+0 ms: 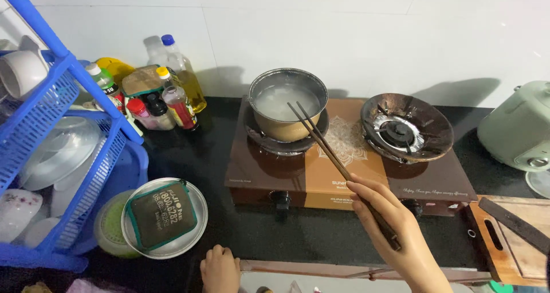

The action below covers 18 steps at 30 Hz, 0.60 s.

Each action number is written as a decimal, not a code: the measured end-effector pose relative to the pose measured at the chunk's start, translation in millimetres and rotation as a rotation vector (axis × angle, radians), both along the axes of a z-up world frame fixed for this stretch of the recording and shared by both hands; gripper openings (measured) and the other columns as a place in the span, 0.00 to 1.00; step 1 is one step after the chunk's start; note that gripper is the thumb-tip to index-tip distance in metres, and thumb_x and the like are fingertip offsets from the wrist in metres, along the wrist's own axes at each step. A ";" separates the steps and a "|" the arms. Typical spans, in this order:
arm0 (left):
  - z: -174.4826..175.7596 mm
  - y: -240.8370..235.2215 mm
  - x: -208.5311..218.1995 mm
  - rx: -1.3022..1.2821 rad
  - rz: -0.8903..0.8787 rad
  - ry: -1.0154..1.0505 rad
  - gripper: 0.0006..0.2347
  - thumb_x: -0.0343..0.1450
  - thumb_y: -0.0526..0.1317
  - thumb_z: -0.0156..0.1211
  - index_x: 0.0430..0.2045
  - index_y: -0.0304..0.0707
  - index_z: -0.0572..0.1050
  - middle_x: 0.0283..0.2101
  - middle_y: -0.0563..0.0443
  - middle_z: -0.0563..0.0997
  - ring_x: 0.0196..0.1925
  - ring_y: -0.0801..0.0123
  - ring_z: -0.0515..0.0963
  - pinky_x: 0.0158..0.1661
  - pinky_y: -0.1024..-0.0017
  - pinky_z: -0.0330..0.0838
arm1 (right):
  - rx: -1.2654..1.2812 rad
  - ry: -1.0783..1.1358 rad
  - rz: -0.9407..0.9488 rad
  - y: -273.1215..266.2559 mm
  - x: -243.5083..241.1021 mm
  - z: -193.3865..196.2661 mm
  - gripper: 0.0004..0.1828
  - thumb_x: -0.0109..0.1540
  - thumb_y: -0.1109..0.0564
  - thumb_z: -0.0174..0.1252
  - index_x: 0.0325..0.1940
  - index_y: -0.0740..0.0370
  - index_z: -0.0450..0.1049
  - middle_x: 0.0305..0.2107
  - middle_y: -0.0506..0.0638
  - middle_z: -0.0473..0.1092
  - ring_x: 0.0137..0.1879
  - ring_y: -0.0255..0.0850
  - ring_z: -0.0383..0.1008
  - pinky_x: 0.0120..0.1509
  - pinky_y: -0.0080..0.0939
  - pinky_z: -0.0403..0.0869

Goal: The person places a pot on a portable gas stove, removes the lid, and stirs the contents with chopsticks. They then replace the lid and continue to monitor the pot while it cooks.

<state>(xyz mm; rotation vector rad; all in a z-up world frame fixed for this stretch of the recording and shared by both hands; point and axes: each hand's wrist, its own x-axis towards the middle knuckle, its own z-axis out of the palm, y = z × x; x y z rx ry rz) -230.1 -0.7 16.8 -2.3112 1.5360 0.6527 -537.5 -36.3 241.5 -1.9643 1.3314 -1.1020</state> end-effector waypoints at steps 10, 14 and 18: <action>-8.1 -3.4 0.1 -0.055 -0.001 -0.009 0.12 0.74 0.46 0.59 0.43 0.38 0.81 0.51 0.49 0.75 0.59 0.60 0.71 0.60 0.61 0.65 | -0.050 0.001 -0.009 -1.9 -0.3 -5.3 0.17 0.63 0.62 0.58 0.56 0.67 0.75 0.53 0.55 0.75 0.55 0.40 0.79 0.56 0.36 0.73; -2.1 -3.9 -3.2 -0.082 -0.025 -0.032 0.09 0.73 0.45 0.60 0.38 0.41 0.83 0.50 0.49 0.76 0.59 0.59 0.72 0.58 0.61 0.67 | -0.033 0.018 -0.018 0.1 0.2 -3.7 0.17 0.63 0.62 0.58 0.56 0.67 0.75 0.53 0.55 0.76 0.54 0.40 0.79 0.56 0.35 0.73; -1.2 -5.2 -6.5 -0.057 -0.036 -0.066 0.10 0.72 0.46 0.63 0.37 0.42 0.83 0.50 0.49 0.75 0.59 0.58 0.72 0.58 0.61 0.67 | -0.091 0.008 0.012 0.2 -2.9 -7.1 0.18 0.63 0.63 0.58 0.57 0.67 0.75 0.54 0.56 0.75 0.55 0.40 0.78 0.57 0.35 0.73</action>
